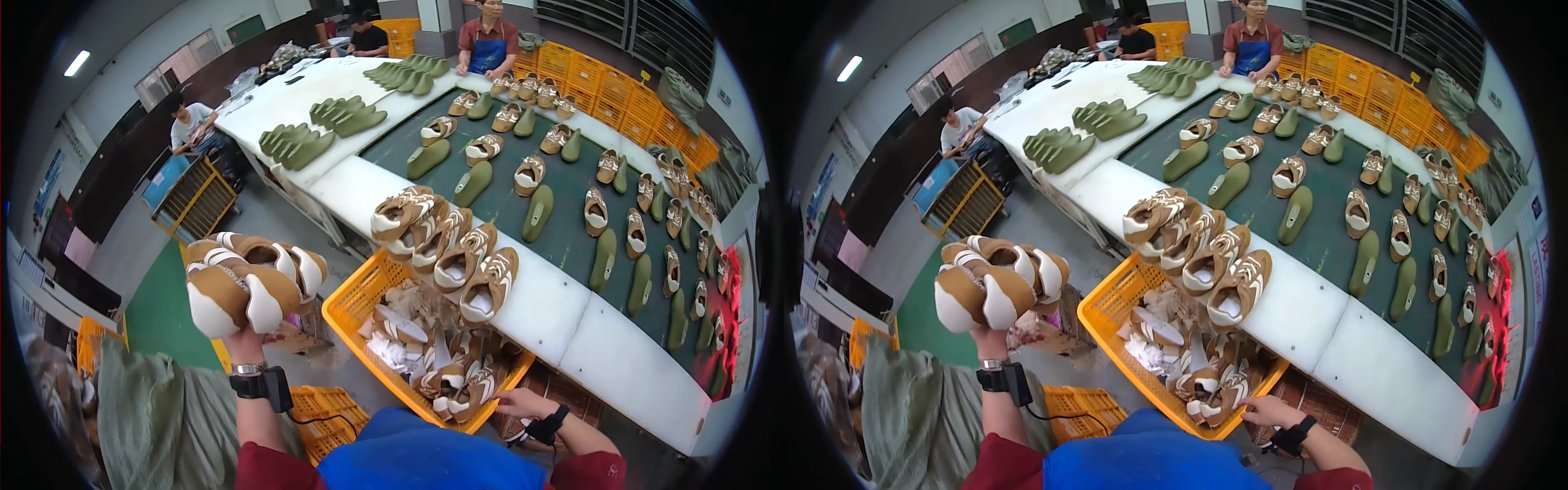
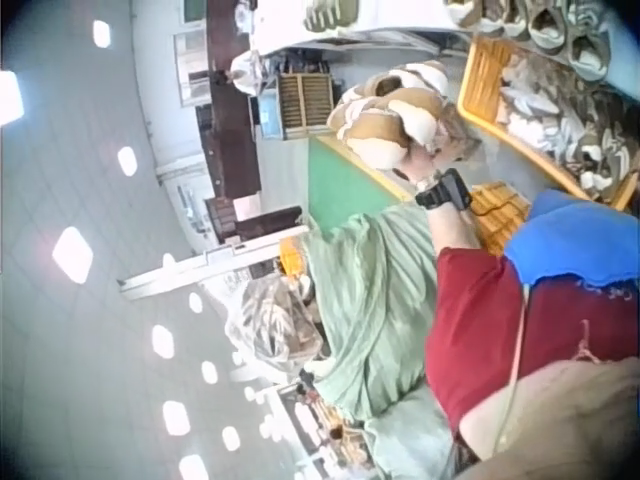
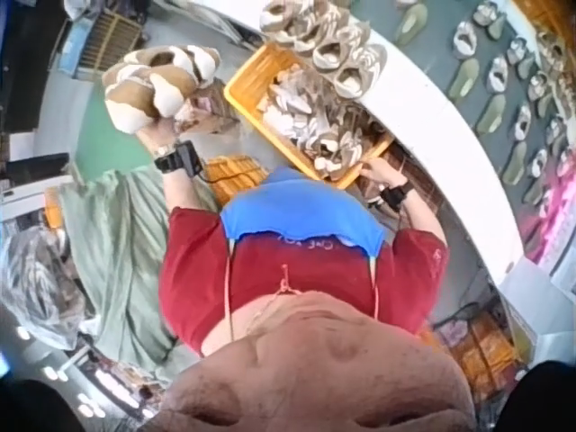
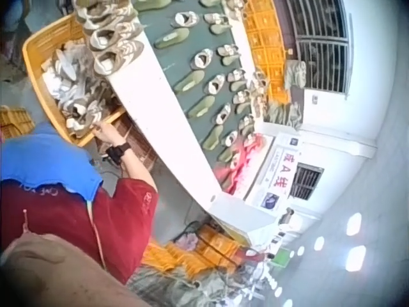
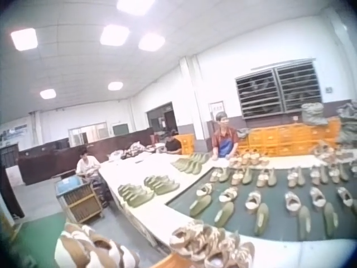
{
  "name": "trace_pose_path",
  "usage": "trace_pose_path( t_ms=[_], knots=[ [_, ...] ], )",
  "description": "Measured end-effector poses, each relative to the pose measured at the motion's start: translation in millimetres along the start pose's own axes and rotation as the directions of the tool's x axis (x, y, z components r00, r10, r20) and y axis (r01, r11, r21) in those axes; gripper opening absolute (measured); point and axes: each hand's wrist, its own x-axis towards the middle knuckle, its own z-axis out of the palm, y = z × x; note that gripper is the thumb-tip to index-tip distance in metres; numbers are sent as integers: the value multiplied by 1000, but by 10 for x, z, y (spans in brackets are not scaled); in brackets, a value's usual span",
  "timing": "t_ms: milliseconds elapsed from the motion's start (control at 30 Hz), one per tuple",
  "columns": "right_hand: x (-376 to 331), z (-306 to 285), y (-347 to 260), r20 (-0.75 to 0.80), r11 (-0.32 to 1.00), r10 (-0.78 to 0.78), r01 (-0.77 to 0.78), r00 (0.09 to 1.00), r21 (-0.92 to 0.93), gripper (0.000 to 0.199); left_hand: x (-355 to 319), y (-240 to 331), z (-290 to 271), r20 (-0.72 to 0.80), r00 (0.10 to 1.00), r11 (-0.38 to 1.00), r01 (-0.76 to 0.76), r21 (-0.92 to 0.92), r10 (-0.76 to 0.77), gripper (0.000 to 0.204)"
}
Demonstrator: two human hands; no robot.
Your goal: Matching shoes from a storage bag with the correct shoe lasts on an assembly line workbench.
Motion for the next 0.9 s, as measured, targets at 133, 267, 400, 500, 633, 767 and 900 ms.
trace_pose_path(
  t_ms=[133, 267, 400, 500, 633, 767, 900],
  knots=[
    [137, 38, -20, 104, 998, 64, -62, 992, -18, 41, 707, -104, 308, -11, 904, 633, 290, -717, -427, 52],
    [426, -160, -412, 112, 994, 112, -113, 987, 1, 42, 1422, -487, 181, 41, 913, 697, 339, -631, -407, 51],
    [796, -354, -892, 151, 978, 31, -62, 988, 199, 40, 2176, -711, 71, 14, 898, 687, 345, -639, -439, 52],
    [1213, -258, -1120, 229, 979, 70, -110, 971, 169, 38, 2796, -1025, -191, 7, 897, 662, 332, -672, -442, 52],
    [1506, -362, -1597, 200, 954, 169, -211, 965, 211, 36, 3446, -1278, -367, -20, 875, 653, 346, -674, -485, 54],
    [1531, -412, -1891, 111, 923, 260, -281, 959, 262, 34, 3836, -1129, -194, -44, 881, 683, 333, -650, -472, 50],
    [1389, -265, -1903, 77, 890, 320, -327, 944, 317, 32, 4199, -1197, -160, 199, 913, 737, 405, -541, -355, 42]
  ],
)
